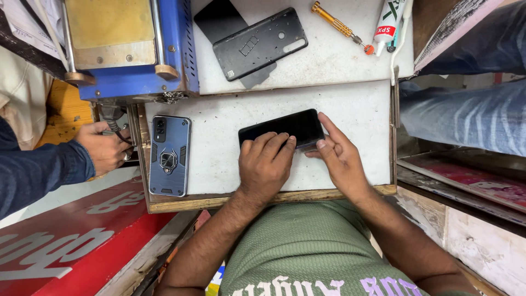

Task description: The person repairs a smartphone at a cluttered workbench. They handle the disassembled phone body, press a component into the frame, clean parts with a small brush, work on the exposed battery and circuit board, then fit the back cover and press it into place, picking up a screwdriver at the end.

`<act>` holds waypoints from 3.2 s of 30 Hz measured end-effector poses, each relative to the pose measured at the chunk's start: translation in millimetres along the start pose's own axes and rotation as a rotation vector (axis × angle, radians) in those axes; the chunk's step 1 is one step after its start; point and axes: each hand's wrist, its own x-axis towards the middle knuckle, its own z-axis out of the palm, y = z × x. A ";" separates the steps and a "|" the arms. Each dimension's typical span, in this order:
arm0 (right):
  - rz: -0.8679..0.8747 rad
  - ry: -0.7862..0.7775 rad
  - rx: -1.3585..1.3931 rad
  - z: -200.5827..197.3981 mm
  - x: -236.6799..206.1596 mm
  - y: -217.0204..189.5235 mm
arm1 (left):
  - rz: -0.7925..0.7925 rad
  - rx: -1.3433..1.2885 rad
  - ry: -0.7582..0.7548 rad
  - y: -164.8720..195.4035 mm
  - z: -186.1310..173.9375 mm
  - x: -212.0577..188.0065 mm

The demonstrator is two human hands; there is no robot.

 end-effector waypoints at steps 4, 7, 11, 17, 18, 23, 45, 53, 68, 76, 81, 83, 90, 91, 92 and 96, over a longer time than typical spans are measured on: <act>-0.031 0.013 0.040 -4.5 4.9 8.6 | -0.047 -0.110 -0.099 10.8 -11.7 10.5; -0.078 -0.026 0.012 -15.3 7.7 4.5 | -0.059 0.154 -0.010 -2.0 -21.4 20.6; -0.064 -0.073 0.019 -18.8 9.0 -3.8 | -0.576 -0.628 -0.469 -29.8 -20.6 26.3; -0.114 -0.098 0.025 -12.5 11.4 -1.9 | -0.770 -1.160 -0.422 -28.2 -6.7 9.7; -0.124 -0.073 0.028 -12.0 11.4 0.2 | -0.787 -1.222 -0.409 -26.1 -6.3 6.5; -0.157 0.084 0.020 -10.8 12.1 5.8 | -0.810 -1.273 -0.368 -12.7 -3.7 -0.4; -0.192 0.052 -0.030 -5.9 13.1 8.2 | -0.760 -1.230 -0.326 -14.0 -15.9 2.4; -0.263 0.030 0.089 -8.4 8.7 7.5 | -0.753 -1.257 -0.331 -11.1 -17.7 3.9; -0.324 -0.049 0.235 -0.7 13.7 -2.2 | -0.758 -1.266 -0.363 -10.6 -24.2 6.4; -0.310 0.062 0.321 -19.4 23.6 12.0 | -0.476 -0.813 -0.387 -4.7 -44.4 17.3; -0.130 -0.205 0.066 -32.2 17.8 -6.9 | -0.474 -0.652 -0.378 -10.4 -57.3 23.0; -0.117 -0.274 0.098 -32.2 16.9 -12.2 | -0.485 -0.709 -0.371 -12.1 -57.8 23.5; -0.182 -0.240 0.061 -40.5 10.7 -6.1 | -0.308 -0.627 -0.339 -11.6 -56.5 20.1; -0.188 -0.233 0.038 -43.0 12.0 -4.2 | -0.244 -0.584 -0.311 -10.8 -56.9 20.1; -0.195 -0.228 0.017 -44.5 13.8 -2.5 | -0.232 -0.560 -0.325 -9.9 -57.6 20.1; -0.170 -0.230 -0.101 -45.5 22.3 -0.1 | -0.167 -0.506 -0.344 -4.2 -58.2 22.6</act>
